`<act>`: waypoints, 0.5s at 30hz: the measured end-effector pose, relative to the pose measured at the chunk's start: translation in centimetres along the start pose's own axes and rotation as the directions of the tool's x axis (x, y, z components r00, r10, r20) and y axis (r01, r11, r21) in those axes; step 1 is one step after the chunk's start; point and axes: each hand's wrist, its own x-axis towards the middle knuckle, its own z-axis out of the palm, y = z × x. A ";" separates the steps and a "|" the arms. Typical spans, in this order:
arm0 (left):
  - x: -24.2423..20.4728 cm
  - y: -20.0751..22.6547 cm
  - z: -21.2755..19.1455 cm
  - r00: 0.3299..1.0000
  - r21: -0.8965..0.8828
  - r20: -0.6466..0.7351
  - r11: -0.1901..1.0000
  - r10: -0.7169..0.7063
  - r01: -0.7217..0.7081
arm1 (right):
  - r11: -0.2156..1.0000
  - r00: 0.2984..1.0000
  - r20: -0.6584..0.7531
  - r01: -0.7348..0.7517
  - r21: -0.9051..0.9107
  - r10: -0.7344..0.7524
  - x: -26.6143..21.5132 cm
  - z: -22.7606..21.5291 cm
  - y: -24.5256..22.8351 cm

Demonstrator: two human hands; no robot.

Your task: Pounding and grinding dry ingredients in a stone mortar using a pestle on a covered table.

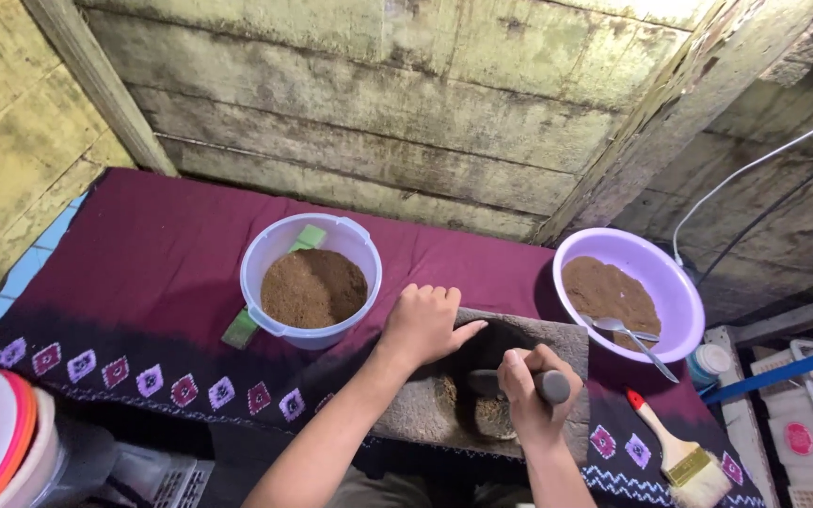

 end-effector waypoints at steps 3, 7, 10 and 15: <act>-0.3 -0.1 -0.1 1.000 -0.030 -0.018 0.999 0.012 -0.013 | 0.998 0.995 0.082 0.055 -0.002 -0.054 -0.5 -0.1 -0.2; -0.1 0.0 0.0 1.000 -0.019 -0.007 1.000 0.010 -0.010 | 0.995 0.990 0.095 0.102 0.009 -0.103 -1.0 -1.2 0.2; -0.1 0.0 0.3 0.999 -0.002 -0.034 1.000 0.019 -0.020 | 0.984 0.986 0.056 0.151 0.090 -0.156 -1.4 -1.6 -0.5; 0.1 -0.2 0.1 1.000 -0.033 0.019 0.999 0.001 -0.001 | 0.955 0.976 0.057 0.195 0.223 -0.212 -1.7 -4.3 -1.1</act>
